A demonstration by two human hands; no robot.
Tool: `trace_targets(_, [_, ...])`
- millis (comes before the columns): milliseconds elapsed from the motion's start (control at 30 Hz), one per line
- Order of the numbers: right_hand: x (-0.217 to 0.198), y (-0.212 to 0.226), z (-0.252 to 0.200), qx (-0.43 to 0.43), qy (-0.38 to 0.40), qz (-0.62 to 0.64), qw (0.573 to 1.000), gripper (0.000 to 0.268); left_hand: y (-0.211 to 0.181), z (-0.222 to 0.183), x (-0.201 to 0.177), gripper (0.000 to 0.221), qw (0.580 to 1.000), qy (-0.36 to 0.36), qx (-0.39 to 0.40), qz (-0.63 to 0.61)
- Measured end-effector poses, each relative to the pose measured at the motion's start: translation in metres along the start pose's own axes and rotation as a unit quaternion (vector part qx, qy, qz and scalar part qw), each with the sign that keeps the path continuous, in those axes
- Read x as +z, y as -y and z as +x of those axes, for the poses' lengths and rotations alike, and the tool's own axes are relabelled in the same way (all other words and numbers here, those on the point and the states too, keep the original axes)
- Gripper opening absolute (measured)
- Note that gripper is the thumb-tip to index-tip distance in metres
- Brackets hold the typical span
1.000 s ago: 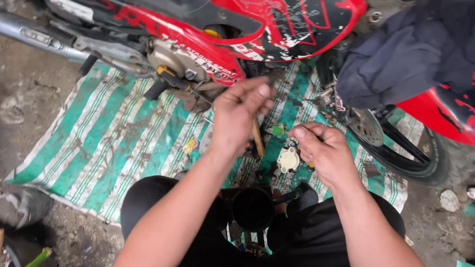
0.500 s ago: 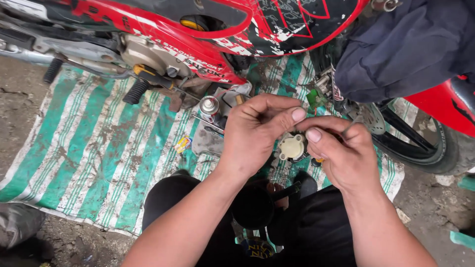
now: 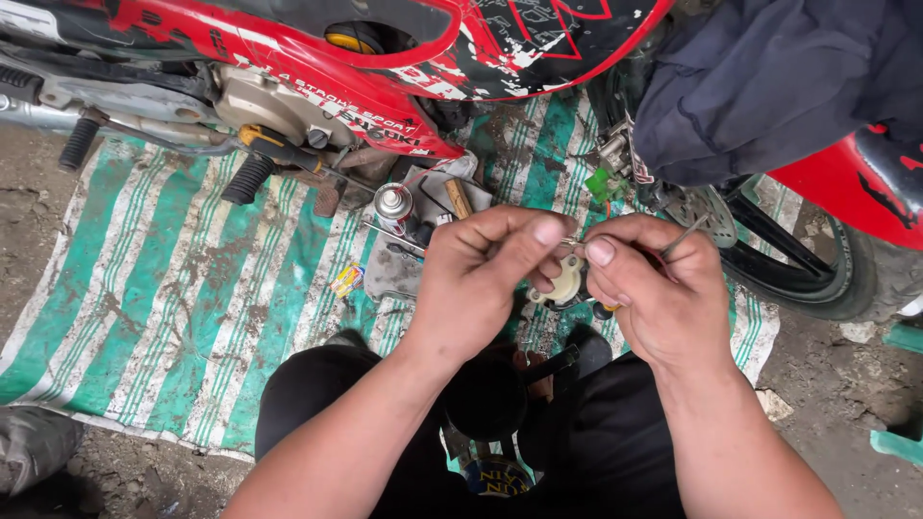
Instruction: Repairing the electrical wiring and components of a motorcycle using hand tools
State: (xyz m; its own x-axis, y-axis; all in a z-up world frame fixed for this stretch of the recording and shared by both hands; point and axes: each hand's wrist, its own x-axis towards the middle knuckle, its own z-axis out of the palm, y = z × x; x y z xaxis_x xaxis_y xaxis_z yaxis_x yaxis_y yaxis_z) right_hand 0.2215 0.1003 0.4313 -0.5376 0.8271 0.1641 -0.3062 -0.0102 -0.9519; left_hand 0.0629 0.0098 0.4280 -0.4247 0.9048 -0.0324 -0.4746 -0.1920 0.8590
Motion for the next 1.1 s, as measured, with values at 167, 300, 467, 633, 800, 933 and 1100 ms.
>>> trace_targets(167, [0.003, 0.017, -0.007, 0.048, -0.004, 0.019, 0.999, 0.007, -0.030, -0.003, -0.012, 0.029, 0.997, 0.066, 0.001, 0.037])
trace_targets(300, [0.006, 0.025, -0.009, 0.105, 0.001, 0.045, 0.993, 0.008, -0.060, -0.004, -0.012, 0.035, 0.971, 0.129, 0.072, 0.187])
trace_targets(467, [0.007, 0.025, -0.009, 0.106, 0.014, 0.039, 0.993, 0.008, -0.055, -0.004, -0.014, 0.027, 0.961, 0.114, 0.108, 0.226])
trace_targets(633, [0.006, 0.025, -0.010, 0.103, 0.016, 0.058, 0.993, 0.012, -0.047, -0.004, -0.016, 0.024, 0.970, 0.087, 0.106, 0.203])
trace_targets(800, [0.003, 0.027, -0.011, 0.097, 0.019, 0.041, 0.994, 0.015, -0.046, -0.004, -0.016, 0.024, 0.980, 0.071, 0.080, 0.167])
trace_targets(933, [-0.001, 0.024, -0.012, 0.090, 0.015, 0.061, 0.994, 0.017, -0.046, -0.004, -0.014, 0.023, 0.978, 0.082, 0.078, 0.175])
trace_targets(1100, [-0.002, 0.027, -0.013, 0.088, 0.016, 0.032, 0.996, 0.012, -0.045, -0.003, -0.012, 0.020, 0.971, 0.099, 0.081, 0.203])
